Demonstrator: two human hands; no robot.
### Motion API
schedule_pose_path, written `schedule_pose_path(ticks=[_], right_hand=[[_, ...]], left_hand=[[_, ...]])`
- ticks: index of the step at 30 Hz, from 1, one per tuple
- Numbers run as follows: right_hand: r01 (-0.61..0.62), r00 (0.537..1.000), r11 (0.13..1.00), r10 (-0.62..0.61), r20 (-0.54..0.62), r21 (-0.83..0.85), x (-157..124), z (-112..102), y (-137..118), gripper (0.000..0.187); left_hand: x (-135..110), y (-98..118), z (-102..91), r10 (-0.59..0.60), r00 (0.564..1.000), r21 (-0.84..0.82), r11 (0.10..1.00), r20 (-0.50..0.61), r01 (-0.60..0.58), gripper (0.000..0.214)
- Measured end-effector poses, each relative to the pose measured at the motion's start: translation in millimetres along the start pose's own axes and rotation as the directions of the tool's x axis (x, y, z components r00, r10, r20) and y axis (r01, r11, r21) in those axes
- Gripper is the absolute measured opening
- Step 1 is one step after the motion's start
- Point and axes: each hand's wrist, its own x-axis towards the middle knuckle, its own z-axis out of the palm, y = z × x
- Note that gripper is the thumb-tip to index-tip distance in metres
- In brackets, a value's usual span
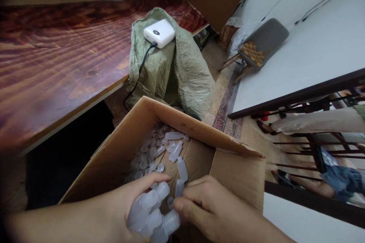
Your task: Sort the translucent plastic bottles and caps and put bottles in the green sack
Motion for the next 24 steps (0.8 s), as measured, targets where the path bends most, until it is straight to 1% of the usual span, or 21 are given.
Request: schedule_pose_path(ticks=[1,3,5,6,8,10,11,12,13,14,16,19,22,24], right_hand=[[-0.002,1.000,1.000,0.002,-0.016,0.000,0,0,0,0.042],[-0.022,0.999,0.999,0.021,-0.031,-0.024,-1,-1,-1,0.032],[-0.037,0.999,0.998,0.036,-0.020,-0.050,-1,-2,-1,0.032],[-0.030,0.999,0.998,0.029,-0.013,-0.047,-1,-2,-1,0.028],[-0.027,0.999,0.999,0.026,-0.028,-0.024,-1,-2,0,0.037],[-0.053,0.998,0.998,0.052,-0.034,-0.024,-1,-2,-1,0.031],[-0.063,0.998,0.997,0.063,-0.019,-0.035,-2,-1,-1,0.030],[-0.067,0.998,0.996,0.068,0.009,-0.050,-2,-1,-2,0.034],[-0.062,0.997,0.996,0.064,0.039,-0.065,-3,0,-3,0.036],[-0.044,0.997,0.996,0.049,0.058,-0.076,-4,2,-4,0.034],[-0.007,0.999,0.996,0.012,0.052,-0.088,-5,5,-7,0.030],[0.032,0.999,0.994,-0.028,0.035,-0.106,-5,8,-10,0.030],[0.033,0.998,0.993,-0.027,0.057,-0.114,-2,9,-13,0.029],[0.009,0.999,0.993,-0.005,0.037,-0.114,0,7,-13,0.027]], left_hand=[[0,1,0.1,-0.006,1.000,-0.007,1.000,0.006,0.006,0.092],[0,3,0.3,-0.017,1.000,0.014,1.000,-0.023,0.017,0.091],[-1,4,0.3,-0.024,0.998,0.053,0.998,-0.051,0.027,0.090],[-1,5,0.2,-0.026,0.998,0.067,0.997,-0.049,0.030,0.090],[-1,4,-0.3,-0.024,0.999,0.072,0.997,-0.034,0.026,0.090],[-1,3,-0.9,-0.027,0.999,0.080,0.996,-0.024,0.029,0.090],[0,2,-1.2,-0.021,0.999,0.083,0.996,-0.024,0.023,0.090],[0,1,-1.6,-0.012,1.000,0.076,0.997,-0.021,0.014,0.090],[0,-1,-1.9,0.002,1.000,0.067,0.998,-0.007,-0.001,0.089],[0,-3,-2.1,0.023,1.000,0.051,0.998,0.003,-0.024,0.089],[0,-7,-2.3,0.067,0.997,0.039,0.997,0.023,-0.068,0.085],[-1,-11,-1.9,0.131,0.991,0.092,0.987,-0.004,-0.130,0.081],[-2,-12,-1.3,0.170,0.985,0.123,0.978,-0.024,-0.166,0.081],[-2,-8,-1.1,0.157,0.987,0.135,0.979,-0.028,-0.152,0.082]])
